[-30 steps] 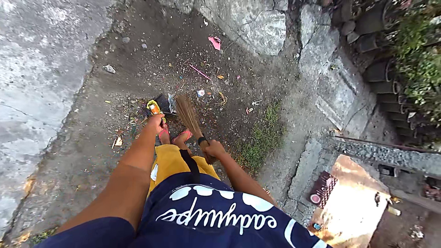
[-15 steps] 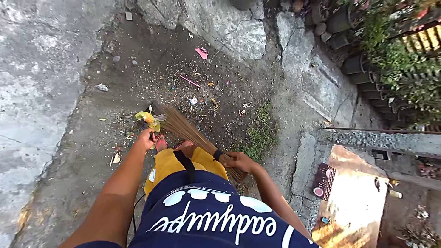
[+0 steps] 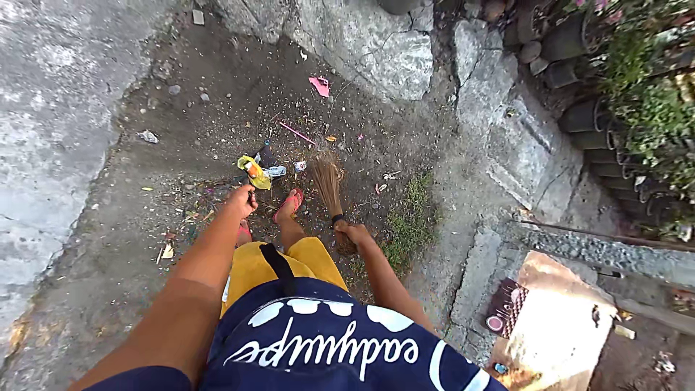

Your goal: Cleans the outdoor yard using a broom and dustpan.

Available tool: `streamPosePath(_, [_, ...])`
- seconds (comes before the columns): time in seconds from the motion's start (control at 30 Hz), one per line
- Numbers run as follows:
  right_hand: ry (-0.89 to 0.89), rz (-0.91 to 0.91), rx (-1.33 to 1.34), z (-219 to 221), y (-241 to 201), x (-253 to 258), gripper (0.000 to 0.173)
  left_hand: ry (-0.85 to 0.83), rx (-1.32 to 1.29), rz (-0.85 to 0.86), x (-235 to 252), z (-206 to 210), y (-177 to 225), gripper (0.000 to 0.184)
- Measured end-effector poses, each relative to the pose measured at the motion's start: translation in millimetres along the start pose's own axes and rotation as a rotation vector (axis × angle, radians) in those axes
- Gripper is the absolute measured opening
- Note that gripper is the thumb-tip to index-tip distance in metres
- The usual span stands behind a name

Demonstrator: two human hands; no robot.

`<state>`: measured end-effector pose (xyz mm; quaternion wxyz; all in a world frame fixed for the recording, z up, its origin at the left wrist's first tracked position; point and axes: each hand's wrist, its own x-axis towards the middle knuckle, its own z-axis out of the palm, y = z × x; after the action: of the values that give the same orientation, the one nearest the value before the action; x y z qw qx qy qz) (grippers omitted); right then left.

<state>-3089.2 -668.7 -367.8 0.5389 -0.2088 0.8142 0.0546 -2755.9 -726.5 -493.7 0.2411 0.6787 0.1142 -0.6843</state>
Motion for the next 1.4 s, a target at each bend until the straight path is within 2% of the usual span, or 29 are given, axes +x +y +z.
streamPosePath(0.1, [-0.114,0.046,0.182,-12.4,-3.3,10.4,0.038,0.006,0.031,-0.022,8.9,34.1,13.3,0.007])
streamPosePath(0.2, [-0.196,0.05,0.235,-66.1,-3.5,-17.3,0.037,0.006,-0.007,-0.011,20.2,58.9,26.7,0.007])
streamPosePath(0.3, [-0.193,-0.053,0.126,-114.5,-20.2,-31.2,0.036,0.009,-0.053,-0.017,20.5,68.6,39.6,0.009])
streamPosePath(0.4, [-0.133,-0.179,-0.135,-135.3,-60.3,-1.7,0.041,0.016,-0.083,-0.038,20.4,63.5,44.6,0.009])
streamPosePath(0.53, [-0.033,-0.175,-0.504,-120.5,-119.3,63.4,0.052,0.053,-0.212,-0.051,10.3,53.9,41.3,0.005])
streamPosePath(0.63, [-0.046,-0.178,-0.533,-97.9,-137.8,93.7,0.047,0.081,-0.248,-0.048,7.4,60.6,43.3,0.006])
streamPosePath(0.73, [-0.156,-0.144,-0.383,-100.3,-143.6,79.6,0.04,0.113,-0.261,-0.037,16.7,70.4,49.3,0.008])
streamPosePath(0.8, [-0.217,-0.141,-0.33,-118.6,-144.6,59.8,0.038,0.099,-0.259,-0.029,24.7,76.3,55.5,0.007])
streamPosePath(0.93, [-0.275,-0.171,-0.312,-142.7,-151.9,46.0,0.039,0.076,-0.245,-0.021,27.0,82.7,71.9,0.006])
streamPosePath(1.0, [-0.249,-0.22,-0.42,-127.9,-161.0,56.8,0.039,0.081,-0.237,-0.035,28.4,84.5,76.7,0.007])
streamPosePath(1.1, [-0.204,-0.266,-0.634,-83.3,-167.1,91.6,0.046,0.086,-0.191,-0.035,33.6,86.0,78.3,0.006])
streamPosePath(1.2, [-0.236,-0.256,-0.712,-55.2,-160.9,102.5,0.047,0.088,-0.162,-0.032,31.8,87.5,79.2,0.005])
streamPosePath(1.27, [-0.29,-0.241,-0.655,-58.2,-152.3,87.0,0.05,0.088,-0.151,-0.035,33.6,83.7,80.1,0.007])
streamPosePath(1.4, [-0.325,-0.205,-0.442,-91.2,-136.6,40.4,0.058,0.048,-0.081,-0.077,37.4,77.1,81.3,0.009])
